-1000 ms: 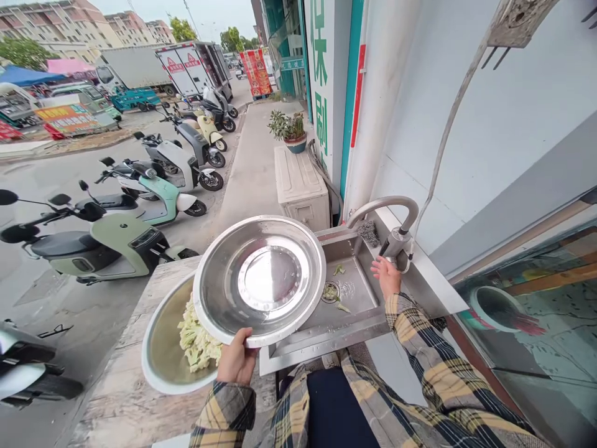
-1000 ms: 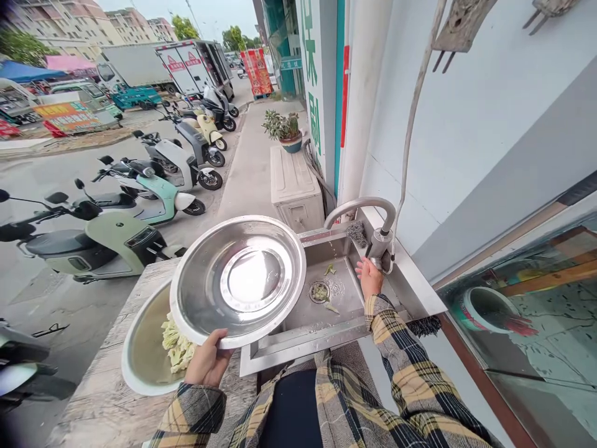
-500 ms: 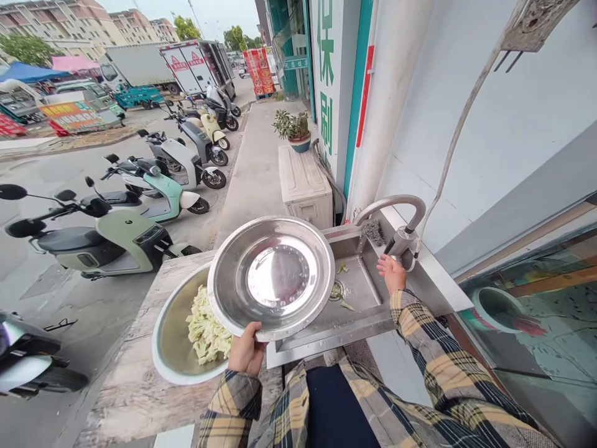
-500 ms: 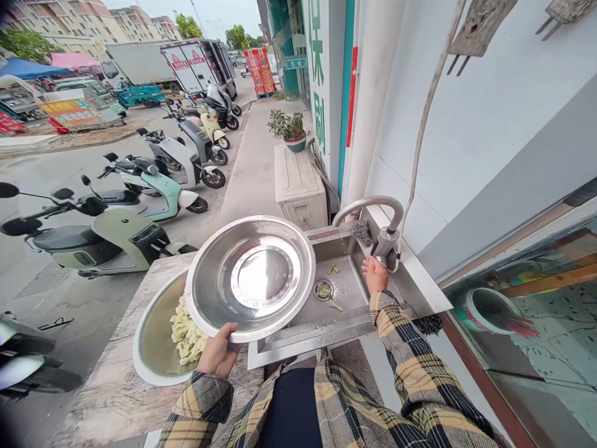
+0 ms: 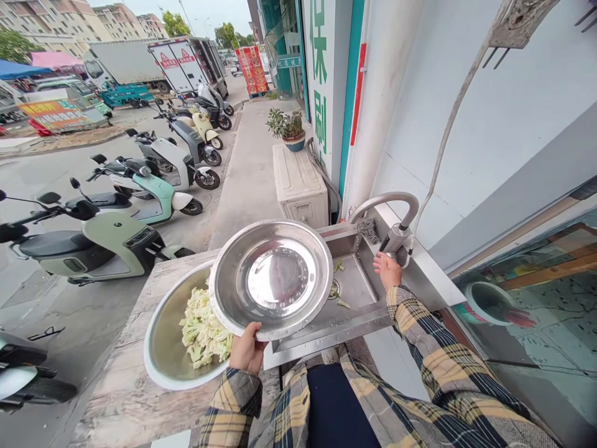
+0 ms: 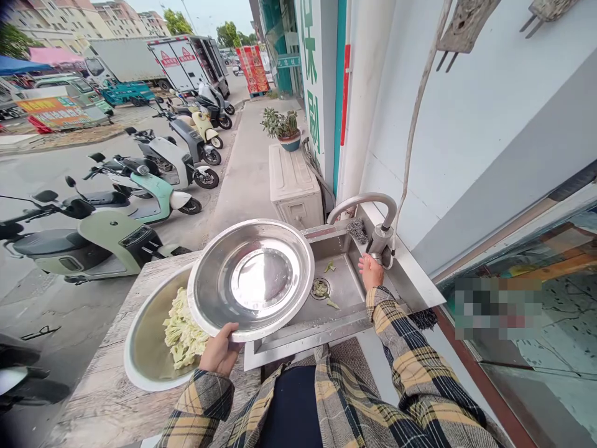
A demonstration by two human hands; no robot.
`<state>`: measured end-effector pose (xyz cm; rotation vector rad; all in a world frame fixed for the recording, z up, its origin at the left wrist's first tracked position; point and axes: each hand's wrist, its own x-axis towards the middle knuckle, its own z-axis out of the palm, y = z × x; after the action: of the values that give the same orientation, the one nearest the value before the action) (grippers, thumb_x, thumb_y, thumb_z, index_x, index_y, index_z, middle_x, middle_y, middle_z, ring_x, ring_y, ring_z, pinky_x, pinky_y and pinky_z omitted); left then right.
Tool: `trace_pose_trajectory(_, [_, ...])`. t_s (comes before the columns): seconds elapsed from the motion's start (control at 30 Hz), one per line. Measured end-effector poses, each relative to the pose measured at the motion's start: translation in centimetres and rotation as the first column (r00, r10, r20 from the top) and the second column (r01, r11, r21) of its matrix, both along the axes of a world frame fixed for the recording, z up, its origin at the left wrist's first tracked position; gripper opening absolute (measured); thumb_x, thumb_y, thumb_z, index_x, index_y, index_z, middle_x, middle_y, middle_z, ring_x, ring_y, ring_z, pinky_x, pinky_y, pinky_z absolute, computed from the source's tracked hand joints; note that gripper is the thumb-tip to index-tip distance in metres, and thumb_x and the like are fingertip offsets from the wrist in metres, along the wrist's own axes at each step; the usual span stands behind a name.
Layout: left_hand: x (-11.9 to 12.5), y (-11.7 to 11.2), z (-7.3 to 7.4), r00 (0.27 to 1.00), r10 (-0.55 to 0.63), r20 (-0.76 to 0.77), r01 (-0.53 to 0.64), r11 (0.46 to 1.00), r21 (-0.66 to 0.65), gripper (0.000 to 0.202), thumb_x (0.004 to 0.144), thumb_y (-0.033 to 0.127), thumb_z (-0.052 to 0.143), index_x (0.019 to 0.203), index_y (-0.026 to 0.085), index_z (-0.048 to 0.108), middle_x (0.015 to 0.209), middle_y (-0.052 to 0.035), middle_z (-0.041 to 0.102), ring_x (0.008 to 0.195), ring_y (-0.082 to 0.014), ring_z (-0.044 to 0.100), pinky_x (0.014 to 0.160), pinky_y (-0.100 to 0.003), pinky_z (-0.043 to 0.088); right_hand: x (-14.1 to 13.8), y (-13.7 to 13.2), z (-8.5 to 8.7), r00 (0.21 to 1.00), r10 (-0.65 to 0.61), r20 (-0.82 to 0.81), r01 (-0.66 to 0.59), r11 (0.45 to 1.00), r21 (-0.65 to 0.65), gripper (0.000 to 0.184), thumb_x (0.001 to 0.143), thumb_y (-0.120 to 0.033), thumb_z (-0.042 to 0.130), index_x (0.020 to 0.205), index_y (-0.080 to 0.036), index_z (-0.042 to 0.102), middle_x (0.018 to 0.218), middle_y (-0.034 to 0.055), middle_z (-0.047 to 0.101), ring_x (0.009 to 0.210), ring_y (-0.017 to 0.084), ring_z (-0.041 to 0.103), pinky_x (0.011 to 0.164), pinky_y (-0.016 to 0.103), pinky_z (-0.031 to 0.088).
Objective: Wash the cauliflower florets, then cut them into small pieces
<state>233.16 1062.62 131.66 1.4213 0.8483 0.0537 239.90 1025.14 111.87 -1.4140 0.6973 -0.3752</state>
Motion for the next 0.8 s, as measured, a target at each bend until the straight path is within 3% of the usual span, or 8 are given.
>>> trace_pose_trajectory(0.1, [0.0, -0.3, 0.1, 0.997, 0.076, -0.030, -0.080, 0.988, -0.129, 0.020, 0.070, 0.002, 0.057, 0.078, 0.020, 0.055, 0.063, 0.0036, 0.059, 0.050, -0.0111, 0.056, 0.056, -0.025, 0.053, 0.0, 0.0, 0.1, 1.000, 0.001, -0.009, -0.002, 1.000, -0.002, 0.046, 0.081, -0.044, 0.050, 0.118, -0.018, 0.062, 0.104, 0.0121, 0.071, 0.085, 0.020, 0.070, 0.065, 0.029, 0.056])
trace_pose_trajectory(0.4, [-0.2, -0.6, -0.1, 0.997, 0.079, -0.018, -0.081, 0.991, -0.111, 0.019, 0.071, 0.001, 0.057, 0.079, 0.019, 0.054, 0.063, 0.0044, 0.058, 0.049, -0.0099, 0.055, 0.057, -0.025, 0.054, 0.0, 0.4, 0.7, 0.999, 0.025, -0.037, -0.025, 1.000, 0.001, 0.047, 0.084, -0.041, 0.047, 0.120, -0.016, 0.061, 0.106, 0.0142, 0.070, 0.083, 0.020, 0.070, 0.063, 0.028, 0.056])
trace_pose_trajectory(0.57, [-0.4, -0.3, 0.0, 0.997, 0.078, -0.026, -0.080, 0.992, -0.099, 0.018, 0.071, 0.003, 0.057, 0.077, 0.019, 0.053, 0.062, 0.0040, 0.057, 0.050, -0.0099, 0.055, 0.056, -0.024, 0.053, -0.9, 0.9, 1.3, 0.997, 0.038, -0.062, -0.037, 0.999, 0.020, 0.054, 0.084, -0.044, 0.048, 0.132, -0.021, 0.053, 0.102, 0.0117, 0.071, 0.071, 0.017, 0.070, 0.058, 0.025, 0.056])
trace_pose_trajectory(0.7, [-0.4, -0.3, 0.3, 0.994, 0.099, -0.045, -0.103, 0.990, -0.101, 0.019, 0.070, 0.002, 0.058, 0.070, 0.019, 0.049, 0.058, 0.0054, 0.054, 0.049, -0.0095, 0.054, 0.056, -0.024, 0.053, -1.7, 1.1, 2.3, 0.999, -0.029, -0.034, 0.032, 0.997, 0.071, 0.060, 0.080, -0.047, 0.052, 0.135, -0.022, 0.049, 0.098, 0.0088, 0.071, 0.067, 0.015, 0.069, 0.056, 0.023, 0.055])
trace_pose_trajectory(0.8, [-0.3, -0.5, 0.3, 0.993, 0.108, -0.056, -0.113, 0.989, -0.095, 0.019, 0.068, 0.001, 0.058, 0.070, 0.018, 0.051, 0.057, 0.0059, 0.053, 0.048, -0.0095, 0.053, 0.057, -0.025, 0.054, -2.0, 1.2, 3.0, 0.991, -0.133, 0.022, 0.128, 0.980, 0.149, 0.055, 0.079, -0.049, 0.053, 0.126, -0.021, 0.054, 0.094, 0.0072, 0.071, 0.068, 0.015, 0.069, 0.054, 0.022, 0.053])
